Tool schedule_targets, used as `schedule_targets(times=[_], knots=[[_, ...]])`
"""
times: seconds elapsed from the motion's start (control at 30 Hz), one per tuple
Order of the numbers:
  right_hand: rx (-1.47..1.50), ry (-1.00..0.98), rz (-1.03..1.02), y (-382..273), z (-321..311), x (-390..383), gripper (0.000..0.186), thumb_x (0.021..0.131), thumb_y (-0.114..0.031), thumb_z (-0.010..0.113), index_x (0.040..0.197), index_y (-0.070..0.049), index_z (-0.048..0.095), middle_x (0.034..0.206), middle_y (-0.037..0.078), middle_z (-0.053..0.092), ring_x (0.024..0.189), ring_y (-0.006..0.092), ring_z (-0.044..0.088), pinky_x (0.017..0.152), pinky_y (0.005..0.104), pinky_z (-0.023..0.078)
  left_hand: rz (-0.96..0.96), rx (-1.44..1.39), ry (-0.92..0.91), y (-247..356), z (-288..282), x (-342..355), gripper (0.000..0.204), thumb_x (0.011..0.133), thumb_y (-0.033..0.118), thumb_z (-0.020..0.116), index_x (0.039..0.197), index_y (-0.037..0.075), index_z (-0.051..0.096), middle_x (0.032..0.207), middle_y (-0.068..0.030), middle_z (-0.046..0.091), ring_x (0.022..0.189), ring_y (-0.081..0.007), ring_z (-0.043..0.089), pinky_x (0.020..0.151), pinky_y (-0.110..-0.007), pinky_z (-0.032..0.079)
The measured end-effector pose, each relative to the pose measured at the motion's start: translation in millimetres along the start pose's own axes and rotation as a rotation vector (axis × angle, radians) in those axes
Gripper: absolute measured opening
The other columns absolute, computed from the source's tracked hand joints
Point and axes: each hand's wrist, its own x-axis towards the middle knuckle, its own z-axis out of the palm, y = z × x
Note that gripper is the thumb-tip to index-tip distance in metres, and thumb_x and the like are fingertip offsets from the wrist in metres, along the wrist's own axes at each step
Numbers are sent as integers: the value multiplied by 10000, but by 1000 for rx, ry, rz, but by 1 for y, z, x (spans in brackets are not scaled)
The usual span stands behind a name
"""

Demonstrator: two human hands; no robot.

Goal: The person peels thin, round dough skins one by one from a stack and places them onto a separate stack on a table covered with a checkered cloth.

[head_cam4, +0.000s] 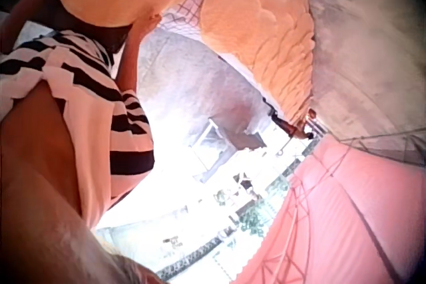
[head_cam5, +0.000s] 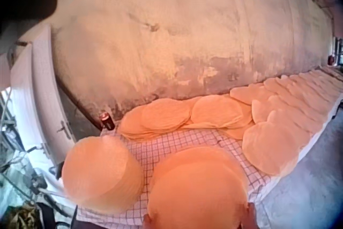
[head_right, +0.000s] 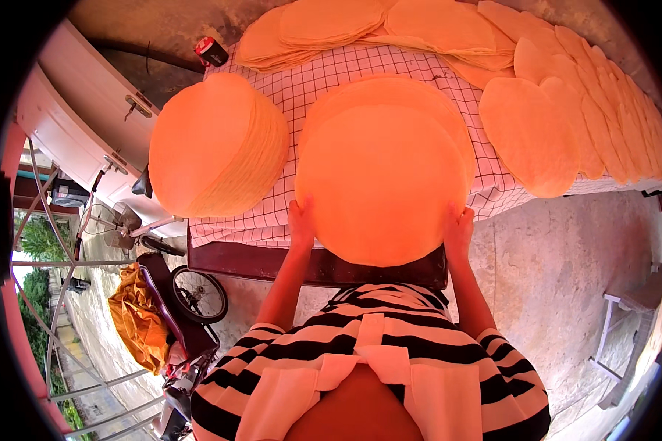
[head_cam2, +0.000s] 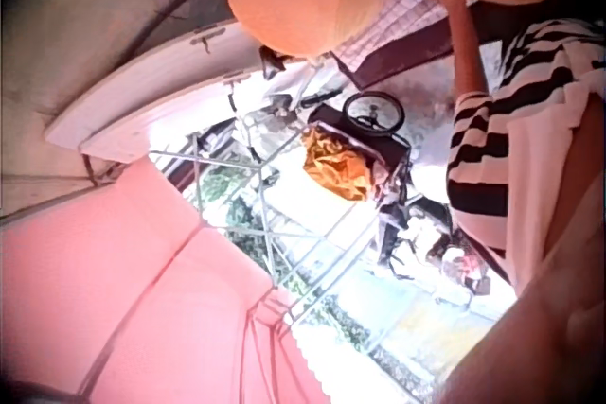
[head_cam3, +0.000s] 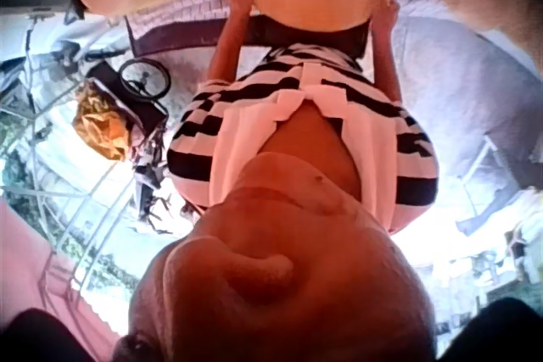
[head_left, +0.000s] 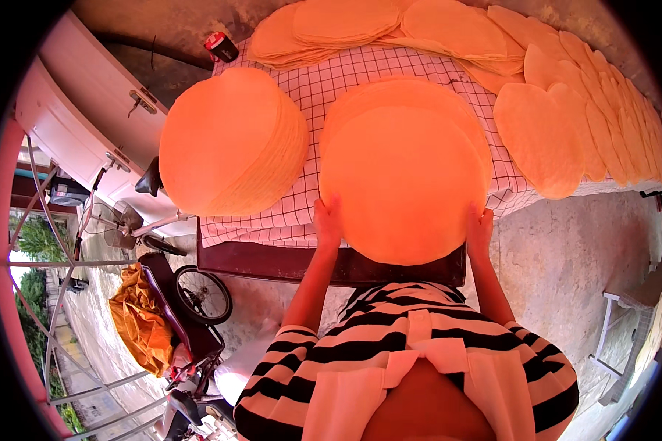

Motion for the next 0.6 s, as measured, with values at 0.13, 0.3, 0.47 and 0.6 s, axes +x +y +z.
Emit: schedule_targets(times=[0.13, 0.3, 0.47, 0.6], knots=[[359, -211, 297, -27, -17, 11, 350, 867, -330, 516, 939, 9, 464, 767, 97, 584, 544, 139, 568, 420, 239, 438, -96, -622, -59, -29, 5, 11, 250, 865, 207, 553, 842, -29, 475, 791, -69, 566, 663, -109, 536, 565, -251, 454], [304, -291, 177, -114, -41, 22, 333, 845, -272, 543, 1005, 14, 485, 778, 84, 602, 545, 117, 575, 421, 237, 458, 97, -638, -232, 35, -20, 5, 236, 842, 135, 563, 950, -61, 487, 872, -91, 583, 745, -128, 568, 662, -257, 476], [358, -496, -132, -251, -34, 37, 290, 844, -241, 555, 986, 9, 521, 769, 31, 583, 612, 71, 544, 504, 186, 419, 95, -1014, -457, 115, -81, 30, 245, 822, 100, 577, 984, -66, 497, 916, -114, 587, 803, -164, 584, 712, -282, 492], [393, -695, -382, -340, 5, 50, 280, 848, -261, 564, 958, -4, 543, 795, -3, 559, 656, 55, 509, 555, 193, 410, 357, -905, -411, 172, -172, 50, 195, 832, 72, 564, 972, -57, 520, 916, -114, 599, 766, -164, 600, 671, -274, 510]])
